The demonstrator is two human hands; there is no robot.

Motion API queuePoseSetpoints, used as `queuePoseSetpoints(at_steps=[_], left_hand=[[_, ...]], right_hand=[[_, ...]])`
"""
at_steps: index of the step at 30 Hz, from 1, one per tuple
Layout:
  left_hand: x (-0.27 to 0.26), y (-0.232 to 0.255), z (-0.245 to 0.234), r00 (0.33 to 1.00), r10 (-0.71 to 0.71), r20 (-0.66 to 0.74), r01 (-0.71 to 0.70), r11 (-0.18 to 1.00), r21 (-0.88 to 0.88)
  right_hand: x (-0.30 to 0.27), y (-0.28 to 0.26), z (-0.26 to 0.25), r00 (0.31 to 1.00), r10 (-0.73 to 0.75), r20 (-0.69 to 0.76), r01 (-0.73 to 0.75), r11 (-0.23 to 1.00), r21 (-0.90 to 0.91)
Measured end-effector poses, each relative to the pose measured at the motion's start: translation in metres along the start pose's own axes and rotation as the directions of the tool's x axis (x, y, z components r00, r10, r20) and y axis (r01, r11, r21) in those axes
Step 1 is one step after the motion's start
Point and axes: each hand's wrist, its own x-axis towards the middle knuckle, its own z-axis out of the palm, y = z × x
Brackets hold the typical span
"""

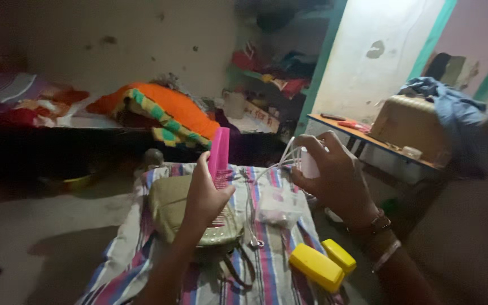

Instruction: The person packs a small backpack on a bed, placing a comb, bottles, and small containers into its compartments and zipping them closed. They then unzip the backpack, remove the items, and set them on a nearby table while handling a slipper.

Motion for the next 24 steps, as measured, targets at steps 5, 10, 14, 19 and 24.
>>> queuePoseSetpoints(at_steps=[5,10,14,19,24], left_hand=[[0.012,0.063,0.013,0.995,-0.016,0.097,0.024,0.996,-0.089],[0.022,0.112,0.040,0.979,0.110,0.170,-0.095,0.991,-0.097],[0.025,0.131,0.063,0.958,-0.010,0.287,0.021,0.999,-0.032],[0.037,0.116,0.113,0.976,0.125,0.178,-0.117,0.992,-0.056],[0.045,0.082,0.180,0.962,-0.091,0.256,0.120,0.988,-0.098]], right_hand=[[-0.020,0.038,-0.021,0.991,-0.003,-0.135,-0.009,0.996,-0.084],[-0.039,0.077,-0.020,0.977,0.109,-0.183,-0.128,0.988,-0.090],[-0.051,0.102,-0.011,0.967,0.100,-0.233,-0.120,0.990,-0.072],[-0.059,0.149,0.013,0.977,0.102,-0.187,-0.114,0.992,-0.052],[-0.078,0.216,0.040,0.985,0.122,-0.126,-0.132,0.988,-0.077]])
